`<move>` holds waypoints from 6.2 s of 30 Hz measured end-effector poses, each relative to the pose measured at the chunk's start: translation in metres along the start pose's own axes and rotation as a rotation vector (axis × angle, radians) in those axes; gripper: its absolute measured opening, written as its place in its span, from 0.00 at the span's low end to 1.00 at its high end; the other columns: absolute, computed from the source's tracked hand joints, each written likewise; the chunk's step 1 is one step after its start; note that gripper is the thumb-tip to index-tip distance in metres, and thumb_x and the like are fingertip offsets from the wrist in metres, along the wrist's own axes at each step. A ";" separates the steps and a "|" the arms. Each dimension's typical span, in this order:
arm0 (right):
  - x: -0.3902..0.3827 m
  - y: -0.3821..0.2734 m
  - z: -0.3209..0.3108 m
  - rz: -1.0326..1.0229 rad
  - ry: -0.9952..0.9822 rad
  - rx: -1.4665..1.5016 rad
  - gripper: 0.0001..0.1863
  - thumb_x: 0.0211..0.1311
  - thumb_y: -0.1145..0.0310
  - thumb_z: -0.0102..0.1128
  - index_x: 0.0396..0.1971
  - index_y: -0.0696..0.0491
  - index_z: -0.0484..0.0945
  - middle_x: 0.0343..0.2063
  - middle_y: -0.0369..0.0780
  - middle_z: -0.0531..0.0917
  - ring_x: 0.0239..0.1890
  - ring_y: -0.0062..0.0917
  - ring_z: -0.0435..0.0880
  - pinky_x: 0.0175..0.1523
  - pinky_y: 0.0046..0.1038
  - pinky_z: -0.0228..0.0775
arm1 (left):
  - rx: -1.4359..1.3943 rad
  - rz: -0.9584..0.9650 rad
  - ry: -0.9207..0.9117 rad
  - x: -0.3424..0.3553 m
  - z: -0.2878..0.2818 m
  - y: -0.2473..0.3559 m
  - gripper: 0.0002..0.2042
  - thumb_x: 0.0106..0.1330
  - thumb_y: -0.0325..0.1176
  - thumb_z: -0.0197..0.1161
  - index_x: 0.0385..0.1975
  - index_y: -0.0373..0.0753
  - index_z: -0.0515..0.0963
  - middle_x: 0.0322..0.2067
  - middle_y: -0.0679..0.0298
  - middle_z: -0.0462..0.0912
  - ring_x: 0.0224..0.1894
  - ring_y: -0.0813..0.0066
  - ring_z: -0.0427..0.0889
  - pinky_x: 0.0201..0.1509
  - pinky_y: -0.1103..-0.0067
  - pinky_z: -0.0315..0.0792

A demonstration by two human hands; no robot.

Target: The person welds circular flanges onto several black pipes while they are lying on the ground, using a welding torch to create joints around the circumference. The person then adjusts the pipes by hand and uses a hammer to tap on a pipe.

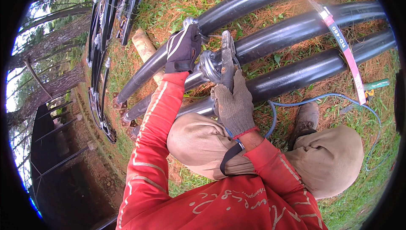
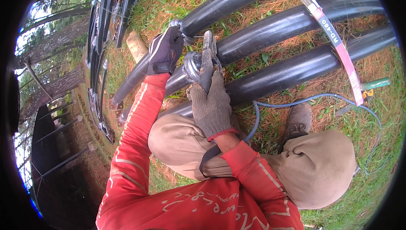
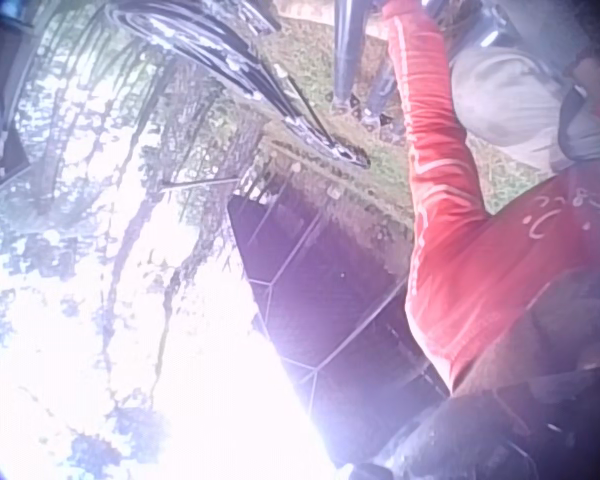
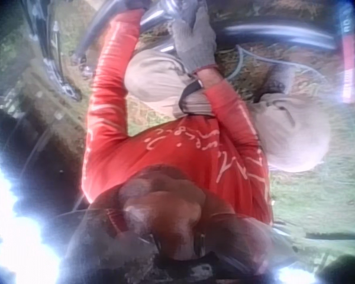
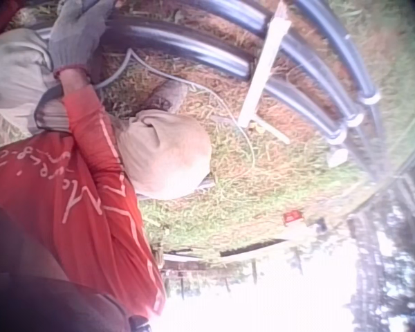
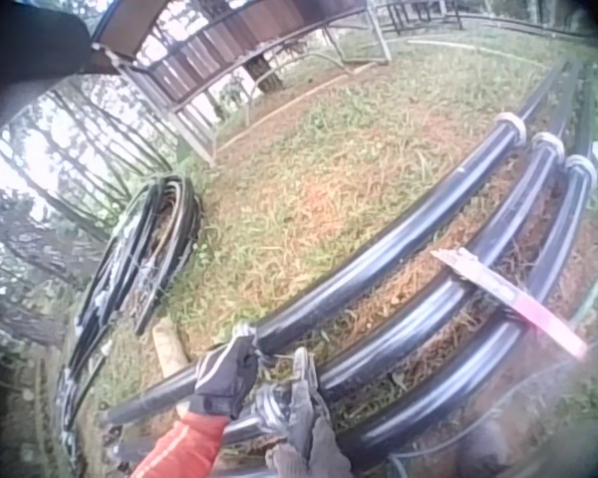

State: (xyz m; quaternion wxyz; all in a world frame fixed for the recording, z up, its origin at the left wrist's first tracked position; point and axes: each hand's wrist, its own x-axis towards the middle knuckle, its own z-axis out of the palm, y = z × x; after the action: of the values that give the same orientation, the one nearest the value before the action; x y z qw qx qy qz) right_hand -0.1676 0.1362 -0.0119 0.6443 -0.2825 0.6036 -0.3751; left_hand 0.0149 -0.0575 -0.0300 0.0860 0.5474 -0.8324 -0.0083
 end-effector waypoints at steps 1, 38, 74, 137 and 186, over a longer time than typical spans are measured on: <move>0.000 0.000 -0.001 -0.035 0.009 0.005 0.49 0.77 0.50 0.65 0.84 0.67 0.57 0.74 0.67 0.76 0.73 0.63 0.79 0.77 0.53 0.71 | -0.007 0.007 0.008 0.000 0.000 0.000 0.09 0.71 0.35 0.73 0.47 0.46 0.85 0.33 0.51 0.89 0.36 0.41 0.89 0.41 0.55 0.81; -0.002 -0.010 -0.003 0.006 0.016 -0.052 0.48 0.78 0.49 0.64 0.83 0.66 0.58 0.70 0.68 0.78 0.70 0.65 0.81 0.74 0.56 0.73 | -0.058 -0.011 -0.002 0.002 0.002 0.006 0.05 0.72 0.31 0.71 0.44 0.45 0.85 0.32 0.51 0.89 0.35 0.43 0.90 0.40 0.57 0.81; 0.006 -0.006 -0.001 -0.029 -0.003 0.009 0.48 0.77 0.56 0.66 0.86 0.64 0.54 0.71 0.67 0.78 0.72 0.61 0.81 0.74 0.51 0.75 | -0.049 0.121 0.115 -0.008 0.015 -0.006 0.12 0.72 0.34 0.71 0.52 0.44 0.84 0.31 0.52 0.88 0.33 0.42 0.87 0.39 0.56 0.79; 0.006 -0.010 0.003 -0.081 0.010 -0.105 0.48 0.78 0.53 0.65 0.84 0.66 0.54 0.74 0.67 0.75 0.73 0.64 0.79 0.76 0.54 0.72 | -0.182 -0.175 -0.015 -0.011 0.003 0.011 0.07 0.73 0.33 0.73 0.47 0.45 0.86 0.38 0.57 0.93 0.38 0.51 0.94 0.45 0.64 0.86; 0.002 -0.004 0.007 -0.002 -0.008 -0.091 0.51 0.76 0.51 0.66 0.86 0.64 0.53 0.74 0.66 0.75 0.72 0.64 0.80 0.76 0.54 0.72 | -0.151 -0.115 -0.012 -0.008 0.008 0.007 0.05 0.72 0.30 0.71 0.44 0.42 0.84 0.36 0.58 0.94 0.37 0.55 0.94 0.45 0.65 0.85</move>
State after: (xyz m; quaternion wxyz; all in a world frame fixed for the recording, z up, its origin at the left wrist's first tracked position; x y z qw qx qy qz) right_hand -0.1611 0.1311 -0.0090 0.6329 -0.3138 0.6169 -0.3469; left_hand 0.0105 -0.0480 -0.0379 0.1213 0.5861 -0.7972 -0.0790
